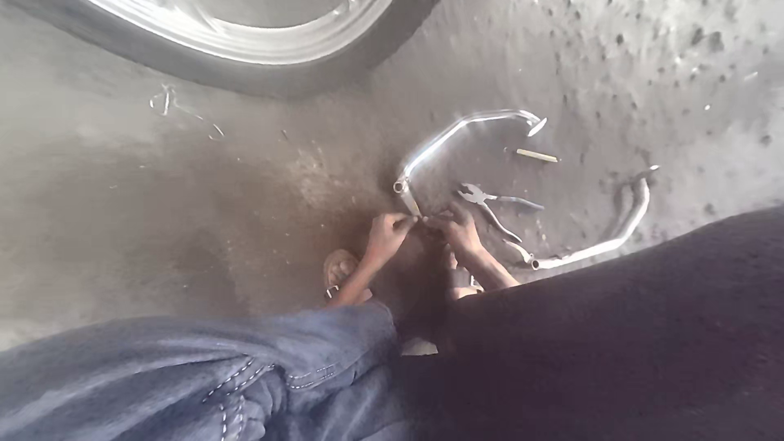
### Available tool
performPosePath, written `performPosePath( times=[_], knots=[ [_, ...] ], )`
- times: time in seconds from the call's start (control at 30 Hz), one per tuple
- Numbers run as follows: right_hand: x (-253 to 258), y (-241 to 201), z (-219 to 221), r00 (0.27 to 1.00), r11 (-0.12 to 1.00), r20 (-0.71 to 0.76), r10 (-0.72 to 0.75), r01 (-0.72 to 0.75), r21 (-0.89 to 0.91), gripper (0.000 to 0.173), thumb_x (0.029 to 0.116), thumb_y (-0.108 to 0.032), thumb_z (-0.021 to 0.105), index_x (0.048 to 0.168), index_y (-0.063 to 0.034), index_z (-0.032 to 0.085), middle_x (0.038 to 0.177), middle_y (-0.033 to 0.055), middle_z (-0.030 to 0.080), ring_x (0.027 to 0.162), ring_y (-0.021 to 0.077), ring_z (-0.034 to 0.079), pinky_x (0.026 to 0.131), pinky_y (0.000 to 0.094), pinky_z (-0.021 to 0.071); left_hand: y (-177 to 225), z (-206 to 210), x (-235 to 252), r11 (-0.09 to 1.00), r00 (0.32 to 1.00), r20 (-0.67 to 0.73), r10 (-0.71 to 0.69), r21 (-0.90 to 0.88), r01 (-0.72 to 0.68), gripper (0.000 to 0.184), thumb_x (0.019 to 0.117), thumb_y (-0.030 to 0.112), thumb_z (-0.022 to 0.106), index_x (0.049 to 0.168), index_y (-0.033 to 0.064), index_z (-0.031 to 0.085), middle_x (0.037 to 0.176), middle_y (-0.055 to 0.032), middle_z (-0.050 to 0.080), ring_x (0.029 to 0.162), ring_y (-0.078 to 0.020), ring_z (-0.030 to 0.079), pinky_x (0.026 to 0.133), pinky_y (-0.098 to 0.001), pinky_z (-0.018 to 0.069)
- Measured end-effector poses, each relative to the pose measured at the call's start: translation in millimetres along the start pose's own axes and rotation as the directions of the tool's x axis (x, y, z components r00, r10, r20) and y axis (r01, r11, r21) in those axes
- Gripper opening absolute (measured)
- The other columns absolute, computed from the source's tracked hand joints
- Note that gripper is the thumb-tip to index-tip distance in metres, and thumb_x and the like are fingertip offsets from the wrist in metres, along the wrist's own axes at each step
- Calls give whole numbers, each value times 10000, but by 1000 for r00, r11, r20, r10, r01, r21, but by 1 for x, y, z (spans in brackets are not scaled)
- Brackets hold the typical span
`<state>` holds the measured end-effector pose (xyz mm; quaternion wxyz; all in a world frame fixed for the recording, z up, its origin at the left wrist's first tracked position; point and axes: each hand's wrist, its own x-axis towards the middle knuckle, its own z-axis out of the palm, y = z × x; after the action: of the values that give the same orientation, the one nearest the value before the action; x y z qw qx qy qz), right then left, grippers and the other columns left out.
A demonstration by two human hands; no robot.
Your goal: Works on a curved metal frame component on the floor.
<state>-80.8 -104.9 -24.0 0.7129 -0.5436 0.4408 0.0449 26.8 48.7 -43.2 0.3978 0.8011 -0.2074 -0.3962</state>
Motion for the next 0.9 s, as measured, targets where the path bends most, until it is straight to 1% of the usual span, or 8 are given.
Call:
performPosePath(
  times=[0.1, 0.17, 0.27, 0.4, 0.57, 0.7, 0.83, 0.9],
  knots=[
    [1, -1, -2, 1000, 998, -4, 18, -18, -63, 251, 904, -101, 745, 1110, -28, 621, 853, 93, 709, 657, 173, 668, 607, 349, 585, 3, -2, 3, 984, 985, 124, -120, -116, 135, 329, 1041, 335, 602, 1054, 50, 765, 907, -87, 736, 804, -173, 693, 799, -418, 583],
    [3, -5, -4, 1000, 997, 18, 14, -12, -79, 253, 901, -95, 750, 1109, -22, 624, 844, 96, 713, 664, 181, 679, 610, 356, 594, -9, 2, -5, 957, 980, 186, -75, -262, 123, 361, 1055, 371, 572, 1075, 53, 742, 909, -92, 732, 771, -176, 699, 742, -380, 604],
    [7, -9, -6, 998, 989, 57, -17, 25, -148, 268, 883, -85, 766, 1110, -25, 639, 851, 108, 719, 657, 210, 690, 595, 381, 607, -21, 5, -6, 924, 968, 238, -78, -348, 159, 356, 1061, 369, 560, 1104, 62, 736, 956, -98, 744, 802, -192, 722, 757, -390, 621],
    [9, -17, -4, 996, 948, 77, -46, 68, -312, 273, 888, -141, 786, 1091, -40, 634, 765, 82, 717, 587, 186, 685, 565, 372, 602, 15, 0, 14, 854, 906, 204, -371, -308, 419, 239, 1035, 239, 614, 1106, 53, 744, 924, -59, 725, 754, -116, 655, 683, -301, 556],
    [6, -6, -7, 998, 959, 27, -51, 56, -278, 224, 969, -238, 705, 1082, -45, 689, 820, 64, 718, 666, 157, 679, 655, 373, 591, 13, -2, 18, 775, 829, 198, -523, -294, 559, 273, 997, 160, 615, 1253, 92, 683, 1028, -59, 661, 698, -101, 537, 571, -263, 432],
    [-8, 6, -13, 999, 958, 15, -50, 52, -280, 218, 1012, -242, 625, 1104, -51, 675, 831, 57, 698, 652, 139, 648, 626, 351, 569, 16, -8, 20, 720, 813, 274, -514, -377, 583, 243, 1011, 124, 542, 1223, 84, 654, 934, -23, 668, 528, -31, 445, 448, -182, 341],
    [-20, 21, -12, 989, 940, 43, -142, 148, -308, 197, 1012, -243, 636, 1078, -64, 686, 744, 13, 691, 584, 81, 626, 568, 280, 550, 19, -16, 23, 655, 785, 357, -506, -434, 619, 209, 1049, 131, 471, 1148, 62, 643, 894, -24, 674, 482, -9, 407, 420, -160, 313],
    [-19, 26, -12, 983, 926, 41, -177, 181, -331, 198, 1004, -252, 642, 1063, -71, 698, 756, 12, 693, 609, 83, 633, 596, 291, 553, 20, -18, 23, 650, 777, 388, -495, -429, 628, 235, 1054, 118, 437, 1165, 60, 636, 895, -18, 665, 476, -3, 393, 417, -152, 310]
  ],
)
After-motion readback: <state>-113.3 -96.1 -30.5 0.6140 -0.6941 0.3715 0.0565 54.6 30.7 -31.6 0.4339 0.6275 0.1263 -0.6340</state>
